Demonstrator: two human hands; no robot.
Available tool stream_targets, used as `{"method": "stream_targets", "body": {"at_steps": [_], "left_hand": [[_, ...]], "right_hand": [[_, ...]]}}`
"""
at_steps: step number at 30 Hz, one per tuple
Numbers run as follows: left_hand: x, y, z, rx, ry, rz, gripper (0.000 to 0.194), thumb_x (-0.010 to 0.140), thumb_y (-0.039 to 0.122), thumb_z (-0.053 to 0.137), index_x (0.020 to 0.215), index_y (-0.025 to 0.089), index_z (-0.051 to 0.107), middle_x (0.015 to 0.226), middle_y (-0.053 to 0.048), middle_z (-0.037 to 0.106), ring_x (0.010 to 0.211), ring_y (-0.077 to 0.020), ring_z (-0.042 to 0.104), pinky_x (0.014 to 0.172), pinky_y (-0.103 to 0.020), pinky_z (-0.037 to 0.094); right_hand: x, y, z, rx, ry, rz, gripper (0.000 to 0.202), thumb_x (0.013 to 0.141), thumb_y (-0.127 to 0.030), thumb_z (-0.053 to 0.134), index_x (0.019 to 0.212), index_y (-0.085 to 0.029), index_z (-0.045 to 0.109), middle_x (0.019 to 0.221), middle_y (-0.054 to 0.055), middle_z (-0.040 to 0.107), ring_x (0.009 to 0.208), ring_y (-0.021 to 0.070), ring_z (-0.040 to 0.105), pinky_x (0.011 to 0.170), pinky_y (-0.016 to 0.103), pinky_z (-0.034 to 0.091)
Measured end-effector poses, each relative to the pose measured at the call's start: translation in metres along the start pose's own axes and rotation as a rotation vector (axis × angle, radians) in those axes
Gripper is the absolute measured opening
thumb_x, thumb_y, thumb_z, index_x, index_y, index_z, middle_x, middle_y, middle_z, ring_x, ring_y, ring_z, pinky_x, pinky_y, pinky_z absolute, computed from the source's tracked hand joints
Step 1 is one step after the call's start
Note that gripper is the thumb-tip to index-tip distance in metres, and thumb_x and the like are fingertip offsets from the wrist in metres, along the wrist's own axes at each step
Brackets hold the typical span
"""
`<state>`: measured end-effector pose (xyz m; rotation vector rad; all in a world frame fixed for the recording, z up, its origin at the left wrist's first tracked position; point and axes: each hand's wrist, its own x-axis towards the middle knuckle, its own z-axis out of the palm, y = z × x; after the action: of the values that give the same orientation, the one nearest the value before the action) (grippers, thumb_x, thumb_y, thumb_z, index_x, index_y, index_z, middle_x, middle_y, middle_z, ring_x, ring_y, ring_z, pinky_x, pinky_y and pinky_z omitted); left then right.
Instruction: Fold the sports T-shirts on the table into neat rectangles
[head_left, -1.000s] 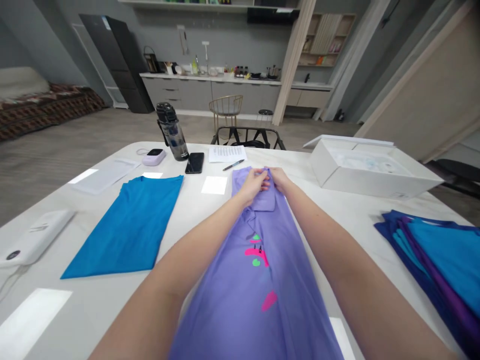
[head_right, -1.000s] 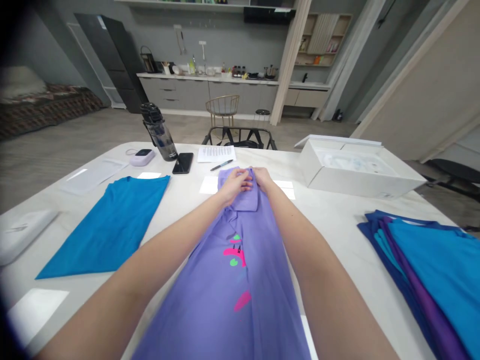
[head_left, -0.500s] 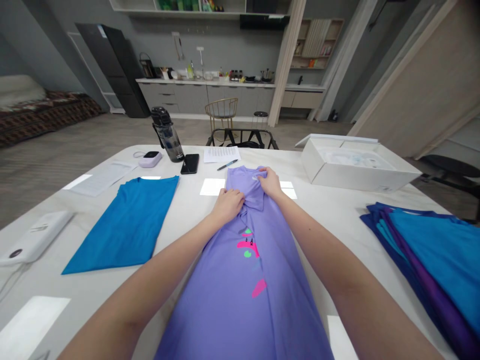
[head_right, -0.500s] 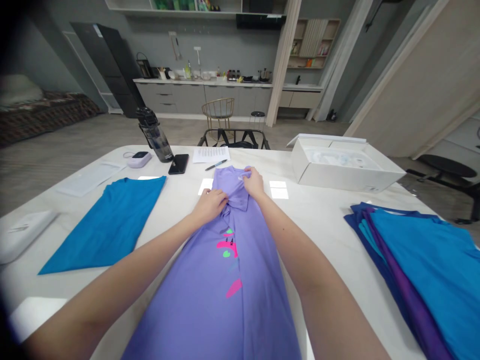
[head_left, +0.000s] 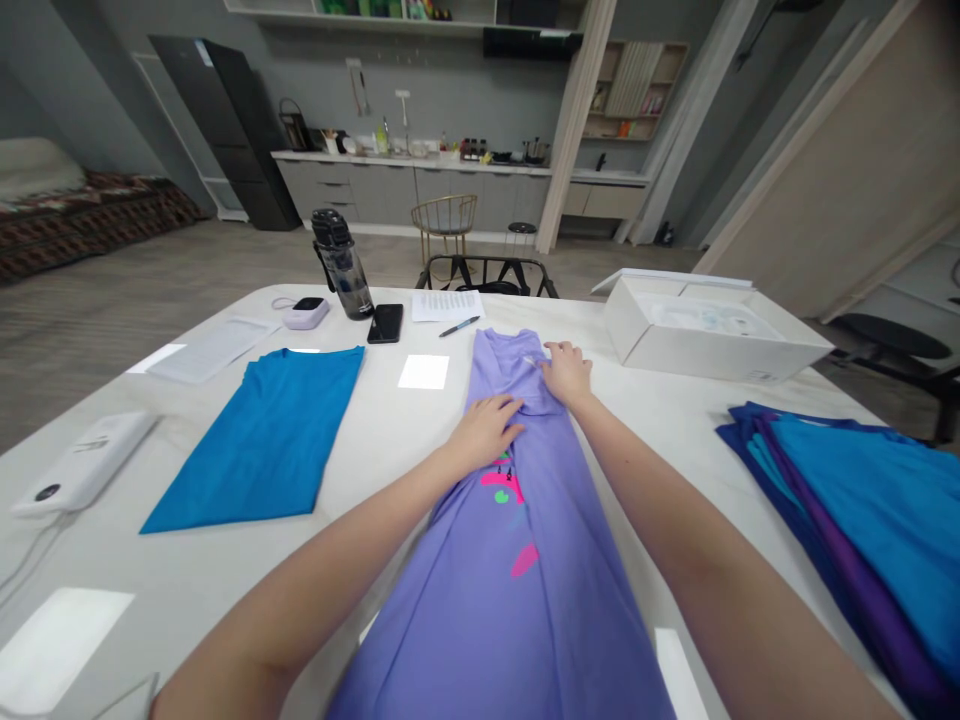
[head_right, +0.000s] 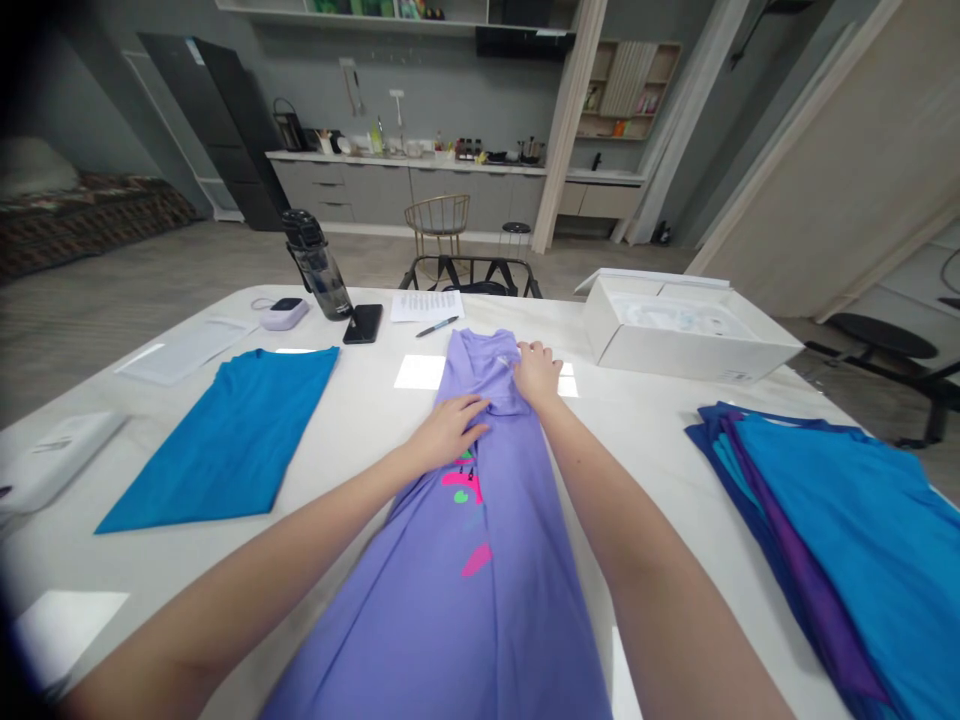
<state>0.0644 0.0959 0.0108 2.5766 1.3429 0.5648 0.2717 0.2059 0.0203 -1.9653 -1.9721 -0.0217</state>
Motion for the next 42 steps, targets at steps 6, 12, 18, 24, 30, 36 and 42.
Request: {"method": "stream_targets", "body": {"at_steps": [6, 12, 18, 24, 30, 36, 42], "left_hand": [[-0.038, 0.005, -0.009, 0.030, 0.012, -0.147, 0.060, 0.096, 0.032, 0.053, 0.152, 0.018, 0.036, 0.159, -0.017, 0.038, 0.147, -0.0295, 0.038, 0.120, -0.046, 0.033], [-0.067, 0.020, -0.015, 0.052, 0.009, -0.264, 0.056, 0.095, 0.029, 0.052, 0.147, 0.014, 0.037, 0.151, -0.019, 0.047, 0.139, -0.0280, 0.048, 0.111, -0.041, 0.041], [-0.099, 0.034, -0.033, 0.101, -0.039, -0.372, 0.040, 0.095, 0.030, 0.054, 0.133, 0.019, 0.052, 0.126, -0.012, 0.064, 0.118, -0.0267, 0.062, 0.099, -0.038, 0.046], [-0.143, 0.043, -0.045, -0.022, -0.010, -0.420, 0.033, 0.096, 0.030, 0.056, 0.127, 0.018, 0.056, 0.119, -0.010, 0.067, 0.105, -0.0214, 0.067, 0.093, -0.032, 0.048], [-0.178, 0.053, -0.053, 0.054, -0.028, -0.408, 0.024, 0.102, 0.032, 0.047, 0.115, 0.021, 0.064, 0.109, -0.008, 0.069, 0.097, -0.0206, 0.069, 0.086, -0.031, 0.048], [-0.205, 0.066, -0.063, 0.187, -0.092, -0.312, 0.024, 0.101, 0.032, 0.047, 0.117, 0.023, 0.064, 0.110, -0.008, 0.068, 0.101, -0.0237, 0.067, 0.086, -0.034, 0.048], [-0.235, 0.080, -0.067, 0.235, -0.112, -0.421, 0.022, 0.099, 0.033, 0.050, 0.113, 0.018, 0.059, 0.108, -0.011, 0.069, 0.098, -0.0259, 0.068, 0.078, -0.034, 0.049]], "right_hand": [[-0.066, -0.034, -0.009, 0.106, -0.046, -0.280, 0.046, 0.104, -0.038, 0.041, 0.145, -0.020, 0.053, 0.154, 0.016, 0.047, 0.138, 0.0325, 0.045, 0.113, 0.051, 0.032], [-0.132, -0.051, -0.020, 0.103, -0.117, -0.380, 0.043, 0.104, -0.033, 0.044, 0.146, -0.025, 0.053, 0.151, 0.014, 0.050, 0.137, 0.0312, 0.045, 0.114, 0.053, 0.031], [-0.173, -0.052, -0.033, 0.161, -0.122, -0.443, 0.033, 0.099, -0.022, 0.053, 0.131, -0.025, 0.063, 0.128, 0.010, 0.063, 0.119, 0.0238, 0.057, 0.103, 0.039, 0.040], [-0.197, -0.053, -0.035, 0.142, -0.124, -0.430, 0.030, 0.102, -0.025, 0.051, 0.130, -0.024, 0.063, 0.126, 0.008, 0.067, 0.118, 0.0221, 0.059, 0.103, 0.037, 0.039], [-0.217, -0.072, -0.045, 0.110, -0.099, -0.479, 0.029, 0.102, -0.024, 0.051, 0.128, -0.024, 0.065, 0.124, 0.010, 0.065, 0.117, 0.0232, 0.057, 0.098, 0.036, 0.040], [-0.241, -0.097, -0.052, 0.099, -0.187, -0.632, 0.034, 0.099, -0.017, 0.053, 0.129, -0.027, 0.066, 0.115, 0.008, 0.063, 0.109, 0.0205, 0.058, 0.091, 0.032, 0.041], [-0.257, -0.108, -0.054, 0.135, -0.266, -0.723, 0.035, 0.100, -0.019, 0.052, 0.132, -0.025, 0.065, 0.109, 0.008, 0.063, 0.100, 0.0195, 0.060, 0.088, 0.030, 0.042]]}}
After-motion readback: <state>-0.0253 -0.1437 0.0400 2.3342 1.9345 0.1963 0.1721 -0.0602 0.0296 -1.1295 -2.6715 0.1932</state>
